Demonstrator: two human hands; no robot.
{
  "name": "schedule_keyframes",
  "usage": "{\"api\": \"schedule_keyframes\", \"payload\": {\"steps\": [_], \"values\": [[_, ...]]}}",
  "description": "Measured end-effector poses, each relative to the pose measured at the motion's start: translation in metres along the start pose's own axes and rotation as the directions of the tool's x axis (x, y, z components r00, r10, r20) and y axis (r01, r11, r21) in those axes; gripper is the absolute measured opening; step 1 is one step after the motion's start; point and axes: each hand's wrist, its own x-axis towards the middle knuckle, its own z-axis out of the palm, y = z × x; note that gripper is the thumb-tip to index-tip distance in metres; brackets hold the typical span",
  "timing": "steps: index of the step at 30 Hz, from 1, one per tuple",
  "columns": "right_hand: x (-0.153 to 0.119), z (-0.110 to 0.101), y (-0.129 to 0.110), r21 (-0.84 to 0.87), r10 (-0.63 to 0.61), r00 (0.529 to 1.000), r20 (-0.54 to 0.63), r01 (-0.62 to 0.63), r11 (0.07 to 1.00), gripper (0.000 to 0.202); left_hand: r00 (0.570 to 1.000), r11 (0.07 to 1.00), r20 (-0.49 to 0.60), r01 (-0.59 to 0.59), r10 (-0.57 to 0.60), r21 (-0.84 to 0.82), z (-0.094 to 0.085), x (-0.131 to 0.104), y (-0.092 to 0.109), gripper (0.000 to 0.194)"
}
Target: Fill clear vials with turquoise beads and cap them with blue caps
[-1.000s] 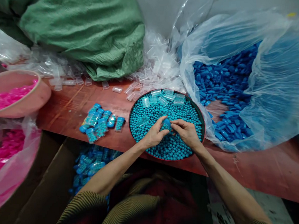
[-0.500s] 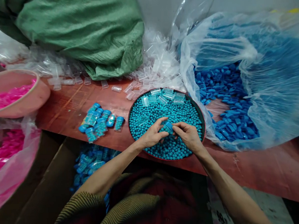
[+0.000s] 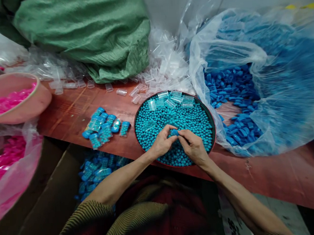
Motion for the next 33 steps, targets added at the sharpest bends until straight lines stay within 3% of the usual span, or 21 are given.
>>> {"api": "schedule_keyframes", "payload": {"steps": [2, 5, 8, 10, 12, 14, 16, 19, 21, 25, 33], "values": [[0.002, -0.008, 0.006, 0.038, 0.003, 0.994, 0.106, -0.007, 0.999, 0.023, 0.998, 0.998, 0.047, 0.051, -0.050, -0.028, -0.005, 0.000, 0.000, 0.027], [0.008, -0.022, 0.016, 0.207, 0.131, 0.962, 0.241, -0.182, 0.961, 0.023, 0.987, 0.995, 0.130, 0.100, -0.097, -0.017, -0.014, -0.002, 0.002, 0.030], [0.015, -0.025, 0.020, 0.415, 0.282, 0.930, 0.237, -0.359, 0.836, 0.043, 0.980, 0.996, 0.180, 0.082, -0.085, 0.024, -0.016, -0.005, 0.005, 0.031], [0.017, -0.019, 0.017, 0.452, 0.332, 0.928, 0.167, -0.371, 0.811, 0.053, 0.982, 0.997, 0.180, 0.045, -0.054, 0.054, -0.013, -0.007, 0.005, 0.035], [0.014, -0.010, 0.011, 0.350, 0.323, 0.945, 0.049, -0.319, 0.881, 0.046, 0.991, 0.997, 0.133, 0.012, -0.022, 0.081, -0.010, -0.008, 0.005, 0.043], [0.008, -0.003, 0.004, 0.160, 0.222, 0.974, -0.031, -0.215, 0.964, 0.037, 0.997, 0.993, 0.074, -0.035, 0.027, 0.112, -0.007, -0.009, 0.004, 0.052], [0.001, 0.001, 0.000, 0.000, 0.088, 0.996, 0.016, -0.088, 0.996, 0.038, 0.995, 0.989, 0.062, -0.081, 0.074, 0.126, -0.007, -0.010, 0.003, 0.054], [-0.008, 0.006, -0.004, -0.138, -0.031, 0.990, 0.138, 0.051, 0.989, 0.068, 0.993, 0.991, 0.082, -0.098, 0.090, 0.089, -0.007, -0.012, 0.005, 0.051], [-0.011, 0.009, -0.007, -0.227, -0.055, 0.991, 0.126, 0.083, 0.970, 0.087, 0.993, 0.993, 0.068, -0.096, 0.092, 0.074, -0.007, -0.012, 0.008, 0.047], [-0.010, 0.013, -0.013, -0.337, -0.079, 0.996, 0.041, 0.088, 0.937, 0.077, 0.991, 0.991, 0.037, -0.130, 0.128, 0.039, -0.002, -0.013, 0.014, 0.031], [-0.016, 0.025, -0.008, -0.449, -0.177, 0.984, 0.008, 0.162, 0.879, 0.074, 0.997, 0.999, -0.066, -0.046, 0.047, 0.008, 0.008, -0.017, 0.012, 0.018]]}}
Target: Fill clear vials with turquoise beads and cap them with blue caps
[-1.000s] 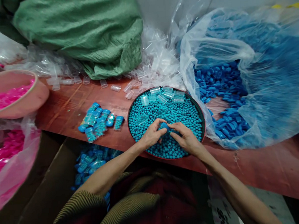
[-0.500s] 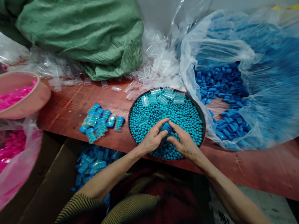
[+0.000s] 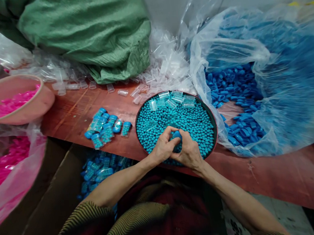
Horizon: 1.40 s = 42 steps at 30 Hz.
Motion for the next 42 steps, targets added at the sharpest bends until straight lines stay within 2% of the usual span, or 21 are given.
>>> {"api": "schedule_keyframes", "payload": {"steps": [2, 4, 6, 8, 10, 13, 16, 19, 21, 22, 23, 24, 26, 29, 31, 33, 36, 37, 38, 42], "values": [[-0.004, 0.006, -0.003, -0.030, 0.034, 0.999, -0.020, -0.034, 0.999, 0.076, 1.000, 0.999, -0.010, -0.011, 0.011, 0.049, 0.000, 0.000, -0.003, 0.018], [-0.005, 0.008, -0.007, -0.053, 0.104, 0.994, 0.011, -0.104, 0.993, 0.076, 1.000, 0.991, -0.007, -0.027, 0.028, 0.129, -0.001, 0.001, -0.007, 0.018], [-0.004, 0.007, -0.010, -0.046, 0.145, 0.985, 0.096, -0.141, 0.989, 0.075, 0.999, 0.980, 0.005, -0.048, 0.048, 0.191, -0.004, 0.003, -0.009, 0.020], [-0.001, 0.002, -0.009, 0.013, 0.124, 0.975, 0.185, -0.129, 0.992, 0.074, 0.998, 0.979, 0.026, -0.065, 0.061, 0.196, -0.011, 0.003, -0.009, 0.024], [0.003, -0.007, -0.005, 0.098, 0.096, 0.968, 0.234, -0.121, 0.988, 0.076, 0.996, 0.972, 0.010, -0.089, 0.089, 0.216, -0.024, 0.002, -0.007, 0.028], [0.008, -0.019, 0.006, 0.170, 0.099, 0.968, 0.230, -0.140, 0.975, 0.062, 0.977, 0.914, -0.124, -0.111, 0.172, 0.389, -0.059, -0.004, -0.004, 0.032], [0.010, -0.032, 0.031, 0.192, 0.101, 0.982, 0.162, -0.132, 0.973, 0.036, 0.931, 0.821, -0.289, -0.018, 0.222, 0.571, -0.106, -0.012, -0.006, 0.038], [0.011, -0.055, 0.074, 0.090, 0.238, 0.970, 0.049, -0.242, 0.966, 0.028, 0.859, 0.656, -0.424, 0.145, 0.289, 0.741, -0.145, -0.018, -0.016, 0.040], [0.010, -0.076, 0.109, -0.111, 0.420, 0.907, 0.038, -0.413, 0.904, 0.030, 0.798, 0.547, -0.473, 0.223, 0.374, 0.807, -0.159, -0.018, -0.022, 0.045], [0.008, -0.088, 0.126, -0.252, 0.527, 0.847, 0.072, -0.495, 0.831, 0.032, 0.768, 0.506, -0.484, 0.245, 0.420, 0.827, -0.161, -0.018, -0.023, 0.046], [0.005, -0.098, 0.142, -0.382, 0.629, 0.765, 0.137, -0.545, 0.746, 0.036, 0.744, 0.472, -0.483, 0.256, 0.461, 0.844, -0.161, -0.017, -0.024, 0.046], [0.002, -0.107, 0.155, -0.423, 0.666, 0.728, 0.163, -0.558, 0.713, 0.041, 0.731, 0.441, -0.471, 0.257, 0.494, 0.860, -0.159, -0.016, -0.024, 0.045], [-0.005, -0.119, 0.175, -0.470, 0.713, 0.653, 0.255, -0.561, 0.681, 0.055, 0.736, 0.384, -0.414, 0.225, 0.536, 0.896, -0.149, -0.013, -0.022, 0.040], [-0.009, -0.117, 0.190, -0.347, 0.719, 0.535, 0.445, -0.637, 0.688, 0.070, 0.771, 0.339, -0.297, 0.112, 0.564, 0.934, -0.125, -0.006, -0.017, 0.033], [-0.003, -0.107, 0.196, -0.216, 0.706, 0.490, 0.511, -0.722, 0.657, 0.072, 0.802, 0.351, -0.212, 0.003, 0.559, 0.936, -0.106, -0.001, -0.015, 0.029], [0.007, -0.095, 0.203, -0.113, 0.689, 0.529, 0.496, -0.747, 0.655, 0.067, 0.844, 0.373, -0.118, -0.102, 0.522, 0.922, -0.086, 0.007, -0.014, 0.028], [0.026, -0.076, 0.211, 0.008, 0.638, 0.667, 0.385, -0.694, 0.720, 0.051, 0.901, 0.392, -0.002, -0.186, 0.433, 0.901, -0.058, 0.021, -0.014, 0.028], [0.031, -0.070, 0.213, 0.071, 0.626, 0.698, 0.348, -0.686, 0.724, 0.048, 0.917, 0.396, 0.021, -0.192, 0.397, 0.898, -0.050, 0.026, -0.013, 0.029], [0.036, -0.065, 0.213, 0.130, 0.628, 0.710, 0.319, -0.689, 0.713, 0.047, 0.932, 0.401, 0.037, -0.191, 0.360, 0.896, -0.043, 0.032, -0.013, 0.031], [0.047, -0.052, 0.214, 0.421, 0.653, 0.702, 0.285, -0.703, 0.573, 0.058, 0.972, 0.405, 0.071, -0.160, 0.225, 0.900, -0.025, 0.047, -0.012, 0.035]]}}
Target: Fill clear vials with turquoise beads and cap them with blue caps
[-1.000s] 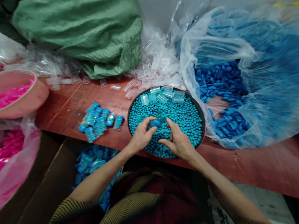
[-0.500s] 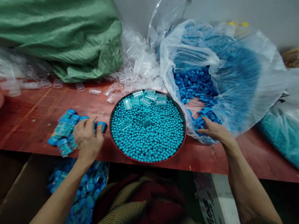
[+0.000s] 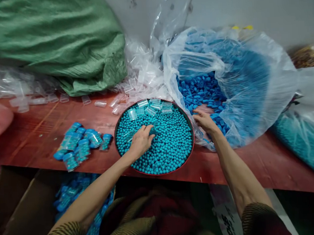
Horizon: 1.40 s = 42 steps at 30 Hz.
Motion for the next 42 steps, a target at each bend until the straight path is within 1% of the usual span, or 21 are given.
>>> {"api": "schedule_keyframes", "payload": {"steps": [2, 3, 5, 7, 9, 10, 14, 19, 21, 23, 24, 26, 28, 29, 30, 31, 33, 35, 36, 39, 42], "values": [[0.006, -0.002, 0.000, 0.106, -0.042, 0.998, -0.039, 0.046, 0.993, 0.058, 0.999, 1.000, 0.034, 0.018, -0.018, 0.011, 0.002, 0.003, 0.002, 0.034], [0.011, -0.004, 0.001, 0.103, -0.071, 0.994, -0.077, 0.079, 0.992, 0.057, 0.999, 1.000, 0.043, 0.027, -0.027, 0.015, 0.003, 0.003, 0.002, 0.034], [0.022, -0.009, 0.003, -0.061, -0.144, 0.973, -0.178, 0.135, 0.989, 0.053, 0.998, 0.999, 0.054, 0.040, -0.040, 0.010, 0.004, 0.004, 0.002, 0.033], [0.033, -0.010, 0.006, -0.304, -0.213, 0.948, -0.237, 0.136, 0.943, 0.051, 0.997, 0.999, 0.057, 0.051, -0.050, -0.016, 0.006, 0.004, 0.002, 0.033], [0.043, -0.003, 0.007, -0.457, -0.243, 0.945, -0.220, 0.120, 0.881, 0.049, 0.997, 0.997, 0.056, 0.064, -0.061, -0.050, 0.007, 0.006, 0.002, 0.033], [0.046, 0.002, 0.006, -0.473, -0.243, 0.949, -0.199, 0.124, 0.872, 0.048, 0.996, 0.996, 0.055, 0.072, -0.069, -0.061, 0.008, 0.006, 0.003, 0.033], [0.049, 0.021, 0.004, -0.353, -0.220, 0.963, -0.154, 0.154, 0.923, 0.037, 0.995, 0.996, 0.062, 0.077, -0.074, -0.053, 0.012, 0.007, 0.004, 0.032], [0.039, 0.017, -0.002, -0.258, -0.187, 0.970, -0.157, 0.142, 0.956, 0.034, 0.990, 0.985, 0.082, 0.124, -0.115, -0.118, 0.018, 0.009, -0.002, 0.034], [0.031, 0.016, -0.009, -0.256, -0.243, 0.947, -0.208, 0.187, 0.948, 0.032, 0.989, 0.982, 0.087, 0.133, -0.122, -0.137, 0.019, 0.009, -0.004, 0.031], [0.019, 0.018, -0.021, -0.313, -0.371, 0.897, -0.239, 0.290, 0.904, 0.029, 0.992, 0.982, 0.079, 0.107, -0.096, -0.155, 0.019, 0.009, -0.004, 0.026], [0.012, 0.022, -0.028, -0.353, -0.441, 0.872, -0.214, 0.352, 0.867, 0.027, 0.994, 0.982, 0.073, 0.094, -0.083, -0.164, 0.019, 0.009, -0.004, 0.024], [-0.002, 0.032, -0.043, -0.398, -0.524, 0.849, -0.064, 0.460, 0.794, 0.027, 0.995, 0.981, 0.068, 0.084, -0.073, -0.175, 0.020, 0.008, -0.003, 0.022], [-0.013, 0.043, -0.055, -0.362, -0.500, 0.857, 0.127, 0.509, 0.781, 0.033, 0.993, 0.980, 0.077, 0.099, -0.086, -0.173, 0.019, 0.008, -0.003, 0.022], [-0.017, 0.049, -0.060, -0.332, -0.469, 0.863, 0.189, 0.505, 0.797, 0.035, 0.991, 0.979, 0.087, 0.111, -0.097, -0.169, 0.019, 0.008, -0.003, 0.023], [-0.020, 0.052, -0.063, -0.303, -0.436, 0.874, 0.214, 0.483, 0.821, 0.037, 0.989, 0.978, 0.100, 0.124, -0.109, -0.165, 0.018, 0.009, -0.003, 0.024], [-0.022, 0.055, -0.064, -0.282, -0.408, 0.892, 0.195, 0.449, 0.848, 0.037, 0.986, 0.977, 0.111, 0.138, -0.121, -0.165, 0.018, 0.009, -0.004, 0.024], [-0.024, 0.054, -0.065, -0.264, -0.378, 0.924, 0.059, 0.380, 0.887, 0.036, 0.982, 0.971, 0.126, 0.164, -0.142, -0.177, 0.016, 0.010, -0.005, 0.025], [-0.027, 0.048, -0.063, -0.279, -0.375, 0.924, -0.075, 0.342, 0.897, 0.033, 0.978, 0.963, 0.140, 0.178, -0.151, -0.203, 0.014, 0.012, -0.006, 0.025], [-0.029, 0.045, -0.063, -0.300, -0.377, 0.921, -0.097, 0.334, 0.894, 0.031, 0.977, 0.959, 0.149, 0.181, -0.151, -0.217, 0.013, 0.012, -0.006, 0.026], [-0.040, 0.042, -0.062, -0.428, -0.362, 0.932, -0.014, 0.322, 0.845, 0.026, 0.974, 0.948, 0.176, 0.183, -0.140, -0.259, 0.012, 0.014, -0.007, 0.027], [-0.050, 0.056, -0.065, -0.603, -0.371, 0.920, 0.128, 0.369, 0.707, 0.028, 0.975, 0.933, 0.183, 0.182, -0.129, -0.311, 0.012, 0.014, -0.009, 0.026]]}}
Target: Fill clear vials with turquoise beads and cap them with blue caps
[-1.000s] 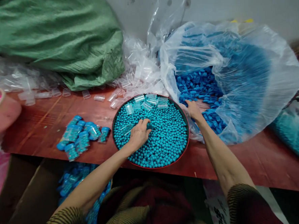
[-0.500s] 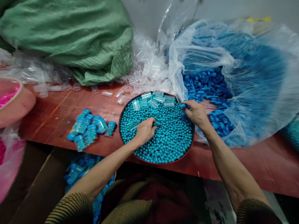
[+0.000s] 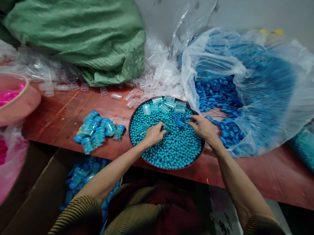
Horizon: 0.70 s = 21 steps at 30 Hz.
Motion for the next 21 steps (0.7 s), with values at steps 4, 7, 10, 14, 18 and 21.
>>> {"api": "schedule_keyframes", "payload": {"steps": [4, 7, 10, 14, 18, 21], "values": [[0.005, 0.021, -0.022, -0.192, -0.064, 0.994, 0.091, 0.080, 0.978, 0.040, 1.000, 0.999, -0.021, -0.002, 0.001, -0.051, -0.003, -0.003, 0.001, 0.022], [0.007, 0.025, -0.029, -0.271, -0.051, 0.995, 0.088, 0.073, 0.960, 0.039, 0.999, 0.996, -0.034, -0.016, 0.012, -0.091, -0.005, -0.009, 0.004, 0.023], [-0.002, 0.019, -0.035, -0.330, -0.025, 0.998, 0.064, 0.045, 0.943, 0.040, 0.999, 0.983, -0.032, -0.039, 0.034, -0.177, -0.003, -0.016, 0.005, 0.025], [-0.022, 0.012, -0.046, -0.284, -0.081, 0.979, 0.187, 0.133, 0.949, 0.037, 0.997, 0.947, -0.018, -0.071, 0.069, -0.313, 0.002, -0.019, 0.000, 0.025], [-0.030, 0.010, -0.047, -0.191, -0.162, 0.903, 0.399, 0.255, 0.948, 0.038, 0.998, 0.901, 0.035, -0.025, 0.045, -0.432, 0.004, -0.016, -0.007, 0.021], [-0.026, 0.011, -0.042, -0.150, -0.225, 0.837, 0.499, 0.339, 0.929, 0.044, 0.994, 0.860, 0.108, 0.066, -0.013, -0.506, 0.001, -0.015, -0.008, 0.017]]}}
